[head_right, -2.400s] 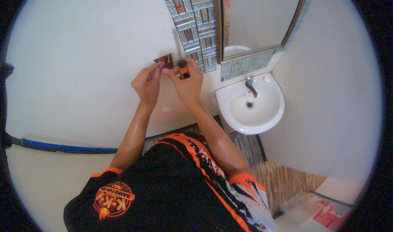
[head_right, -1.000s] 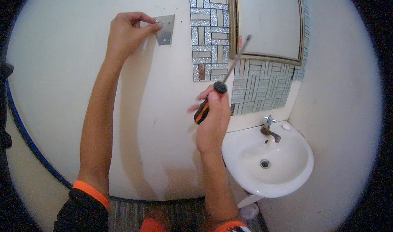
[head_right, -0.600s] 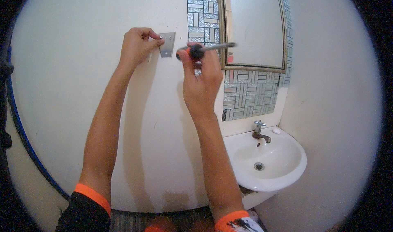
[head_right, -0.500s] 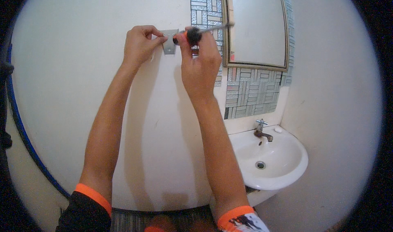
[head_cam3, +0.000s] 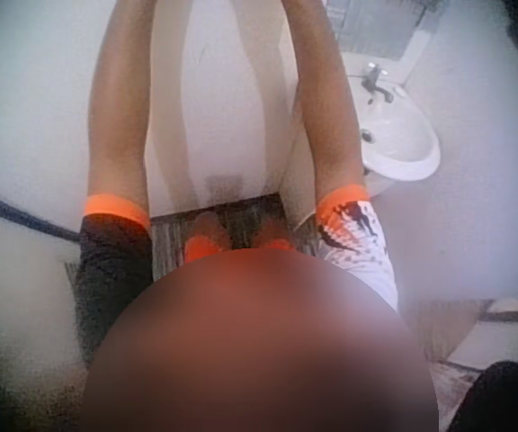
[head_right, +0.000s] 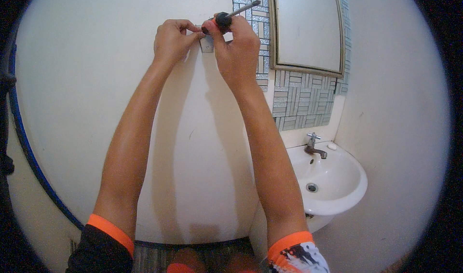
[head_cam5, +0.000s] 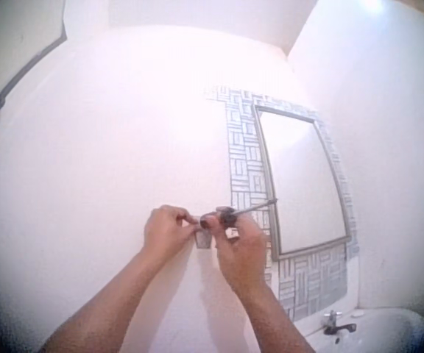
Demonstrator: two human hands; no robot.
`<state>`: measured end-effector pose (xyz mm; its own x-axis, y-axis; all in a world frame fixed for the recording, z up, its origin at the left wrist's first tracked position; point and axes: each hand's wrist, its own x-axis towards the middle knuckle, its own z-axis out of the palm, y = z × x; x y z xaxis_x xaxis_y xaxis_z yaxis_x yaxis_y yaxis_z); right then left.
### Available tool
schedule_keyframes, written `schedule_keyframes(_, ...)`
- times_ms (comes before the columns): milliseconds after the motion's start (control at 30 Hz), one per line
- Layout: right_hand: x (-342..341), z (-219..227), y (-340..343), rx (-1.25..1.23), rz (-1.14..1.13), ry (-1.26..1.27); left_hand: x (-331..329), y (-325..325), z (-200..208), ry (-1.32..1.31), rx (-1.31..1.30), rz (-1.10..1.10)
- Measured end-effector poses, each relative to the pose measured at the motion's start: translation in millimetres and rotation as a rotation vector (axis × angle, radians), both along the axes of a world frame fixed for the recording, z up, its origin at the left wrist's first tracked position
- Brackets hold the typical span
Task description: The person removes a small metal cover from a wall-mounted fixture, then uses a screwdriver to fasten a metal wall plate to the wall beside a sink. The person repeatedly tightens screws and adjusts the plate's position.
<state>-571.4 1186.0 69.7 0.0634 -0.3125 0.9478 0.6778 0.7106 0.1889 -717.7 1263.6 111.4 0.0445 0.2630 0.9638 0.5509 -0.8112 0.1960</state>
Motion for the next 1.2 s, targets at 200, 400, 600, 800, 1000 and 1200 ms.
schedule_keyframes(200,-3.2,10.5,7.6,-0.032,-0.072,-0.036,2.1,0.2,-2.1,-0.034,0.003,-0.001)
schedule_keyframes(400,-6.7,12.0,11.8,0.024,-0.123,-0.049,3.5,-2.3,-7.0,-0.075,0.023,0.02)
schedule_keyframes(600,-10.4,1.7,1.7,0.047,-0.027,0.012,3.6,-4.8,-9.8,-0.066,0.071,0.028)
schedule_keyframes(800,-14.6,3.6,7.3,0.119,-0.208,-0.061,6.3,-2.8,-10.5,-0.112,0.084,0.011)
schedule_keyframes(1000,-13.7,3.3,12.7,0.131,-0.169,-0.018,6.8,-0.9,-12.4,-0.107,0.057,0.001)
schedule_keyframes(1200,-13.5,6.7,12.1,0.188,-0.056,-0.001,9.1,1.4,-12.5,-0.137,0.058,-0.002)
